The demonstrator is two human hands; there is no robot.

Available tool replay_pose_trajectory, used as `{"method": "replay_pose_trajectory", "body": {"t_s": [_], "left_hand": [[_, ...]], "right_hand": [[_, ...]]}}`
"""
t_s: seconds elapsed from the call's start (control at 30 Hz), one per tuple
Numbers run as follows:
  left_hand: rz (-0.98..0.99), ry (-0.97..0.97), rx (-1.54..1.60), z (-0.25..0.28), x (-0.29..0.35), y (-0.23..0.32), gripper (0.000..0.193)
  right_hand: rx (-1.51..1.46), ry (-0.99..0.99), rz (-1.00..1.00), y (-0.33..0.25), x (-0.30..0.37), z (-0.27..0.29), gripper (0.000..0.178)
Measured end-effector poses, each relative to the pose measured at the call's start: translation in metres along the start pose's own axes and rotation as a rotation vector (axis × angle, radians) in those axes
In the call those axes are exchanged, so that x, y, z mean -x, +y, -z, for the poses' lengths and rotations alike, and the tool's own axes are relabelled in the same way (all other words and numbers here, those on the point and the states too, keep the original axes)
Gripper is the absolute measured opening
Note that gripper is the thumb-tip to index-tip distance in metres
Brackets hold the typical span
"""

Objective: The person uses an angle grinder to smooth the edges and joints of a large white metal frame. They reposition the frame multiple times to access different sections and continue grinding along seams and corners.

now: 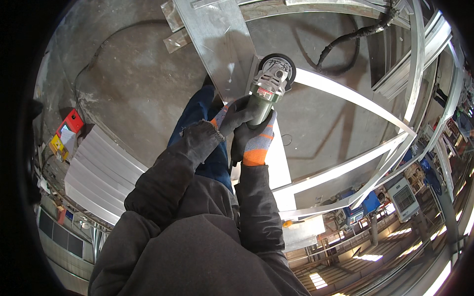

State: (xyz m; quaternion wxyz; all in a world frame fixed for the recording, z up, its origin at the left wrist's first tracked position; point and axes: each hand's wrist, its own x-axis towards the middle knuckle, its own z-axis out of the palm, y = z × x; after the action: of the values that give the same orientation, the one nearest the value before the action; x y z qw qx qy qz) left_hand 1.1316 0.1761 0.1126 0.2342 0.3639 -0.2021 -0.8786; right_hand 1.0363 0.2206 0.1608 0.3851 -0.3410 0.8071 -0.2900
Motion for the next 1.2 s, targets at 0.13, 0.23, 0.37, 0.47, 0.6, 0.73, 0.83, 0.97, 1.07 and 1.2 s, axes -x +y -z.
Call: {"method": "replay_pose_trajectory", "body": {"t_s": [0.13, 0.23, 0.37, 0.47, 0.6, 0.73, 0.83, 0.97, 1.07, 1.2], "left_hand": [[-0.058, 0.071, 0.097, -0.003, 0.001, -0.002, 0.063], [0.022, 0.013, 0.052, -0.003, 0.002, 0.000, 0.063], [0.032, 0.005, -0.013, -0.002, 0.004, -0.002, 0.064], [0.010, 0.051, 0.059, -0.003, 0.005, -0.010, 0.066], [-0.003, -0.010, -0.178, -0.005, 0.006, -0.016, 0.060], [0.195, -0.036, -0.397, -0.017, 0.027, -0.006, 0.060], [0.195, 0.089, -0.459, -0.031, 0.052, 0.011, 0.063], [0.069, 0.218, -0.763, -0.032, 0.049, 0.036, 0.054], [-0.005, 0.279, -0.891, -0.023, 0.038, 0.046, 0.052], [0.006, 0.236, -0.935, -0.017, 0.044, 0.046, 0.055]], "right_hand": [[-0.061, -0.017, -0.015, -0.007, 0.001, 0.003, 0.055], [-0.043, -0.033, -0.061, -0.009, 0.006, 0.003, 0.038], [-0.067, -0.044, -0.042, -0.006, 0.009, 0.003, 0.039], [-0.018, -0.055, -0.108, -0.002, 0.011, 0.005, 0.037], [-0.107, 0.071, -0.113, -0.001, 0.027, 0.006, 0.049], [-0.155, 0.133, -0.153, -0.006, 0.053, 0.012, 0.049], [-0.132, 0.002, -0.100, -0.012, 0.058, 0.020, 0.040], [-0.286, -0.179, -0.050, -0.018, 0.035, 0.021, 0.037], [-0.450, -0.269, -0.030, -0.022, 0.019, 0.018, 0.039], [-0.370, -0.223, -0.168, -0.030, 0.022, 0.011, 0.046]]}}
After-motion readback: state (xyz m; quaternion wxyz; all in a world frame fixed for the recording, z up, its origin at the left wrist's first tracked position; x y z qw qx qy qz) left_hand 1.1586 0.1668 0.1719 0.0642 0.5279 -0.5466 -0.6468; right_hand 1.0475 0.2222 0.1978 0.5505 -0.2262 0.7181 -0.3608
